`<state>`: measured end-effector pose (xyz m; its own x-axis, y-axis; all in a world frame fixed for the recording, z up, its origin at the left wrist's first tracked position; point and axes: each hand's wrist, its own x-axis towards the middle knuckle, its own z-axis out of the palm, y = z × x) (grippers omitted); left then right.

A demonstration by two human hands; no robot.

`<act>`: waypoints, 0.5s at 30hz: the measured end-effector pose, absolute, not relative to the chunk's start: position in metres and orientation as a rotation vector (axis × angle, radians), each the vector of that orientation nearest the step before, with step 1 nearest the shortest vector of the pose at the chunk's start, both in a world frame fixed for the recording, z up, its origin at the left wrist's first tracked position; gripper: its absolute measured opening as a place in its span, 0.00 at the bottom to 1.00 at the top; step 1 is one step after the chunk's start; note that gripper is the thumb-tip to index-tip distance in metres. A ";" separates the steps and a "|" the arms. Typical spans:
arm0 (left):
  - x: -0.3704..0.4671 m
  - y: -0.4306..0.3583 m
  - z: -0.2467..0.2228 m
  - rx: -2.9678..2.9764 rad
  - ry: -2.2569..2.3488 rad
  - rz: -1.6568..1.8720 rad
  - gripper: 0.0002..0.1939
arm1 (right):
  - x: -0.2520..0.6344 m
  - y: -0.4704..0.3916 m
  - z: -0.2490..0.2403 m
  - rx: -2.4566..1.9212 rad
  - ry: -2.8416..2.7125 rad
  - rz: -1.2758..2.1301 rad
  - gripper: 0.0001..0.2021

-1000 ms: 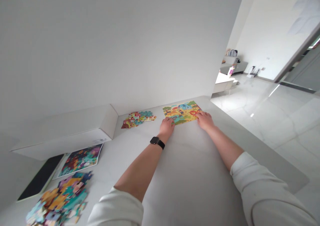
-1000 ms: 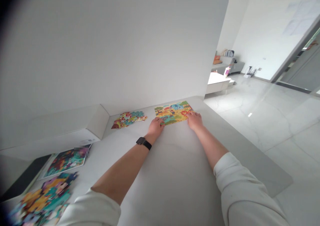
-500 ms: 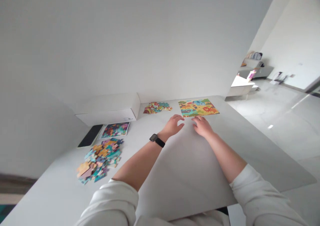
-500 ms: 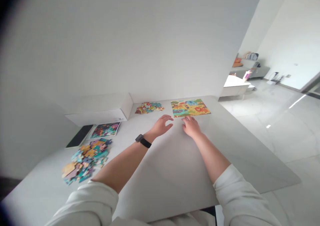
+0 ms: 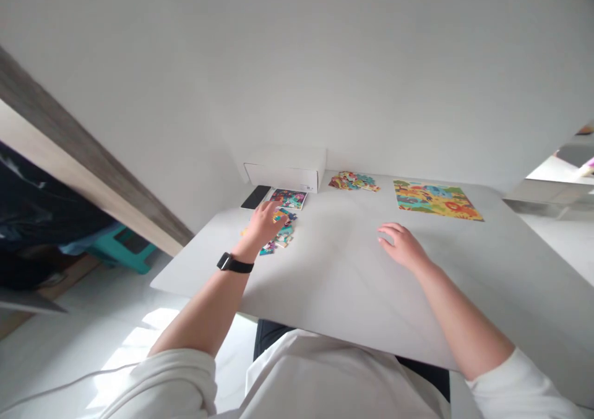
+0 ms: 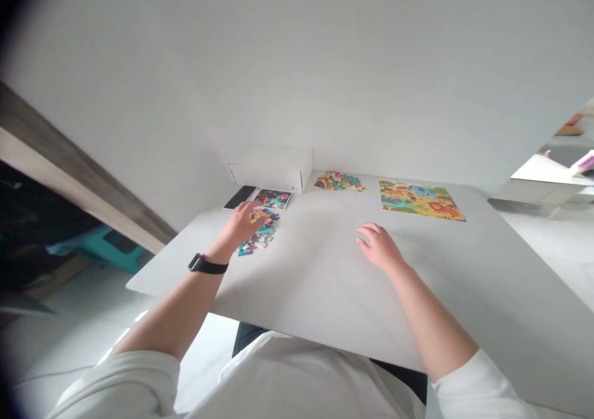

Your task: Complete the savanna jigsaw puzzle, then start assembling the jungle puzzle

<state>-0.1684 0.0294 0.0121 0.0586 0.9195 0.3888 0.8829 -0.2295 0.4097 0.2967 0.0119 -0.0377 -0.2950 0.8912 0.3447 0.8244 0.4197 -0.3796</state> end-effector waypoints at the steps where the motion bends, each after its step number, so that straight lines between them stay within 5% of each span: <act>1: -0.184 0.026 0.007 2.190 1.994 0.869 0.26 | 0.290 0.009 -0.038 -1.433 -2.189 0.199 0.17; 6: -0.212 0.014 -0.019 2.022 2.167 0.691 0.38 | 0.270 -0.004 -0.040 -1.367 -2.272 0.303 0.17; 15: -0.199 0.022 -0.037 2.128 2.142 0.607 0.33 | 0.285 0.000 -0.054 -1.319 -2.277 0.281 0.14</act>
<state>-0.1994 0.0223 -0.0367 -0.0442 0.9723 0.2296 0.9482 -0.0316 0.3162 0.2853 -0.0003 -0.0545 -0.4127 0.8567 0.3094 0.7556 0.5117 -0.4089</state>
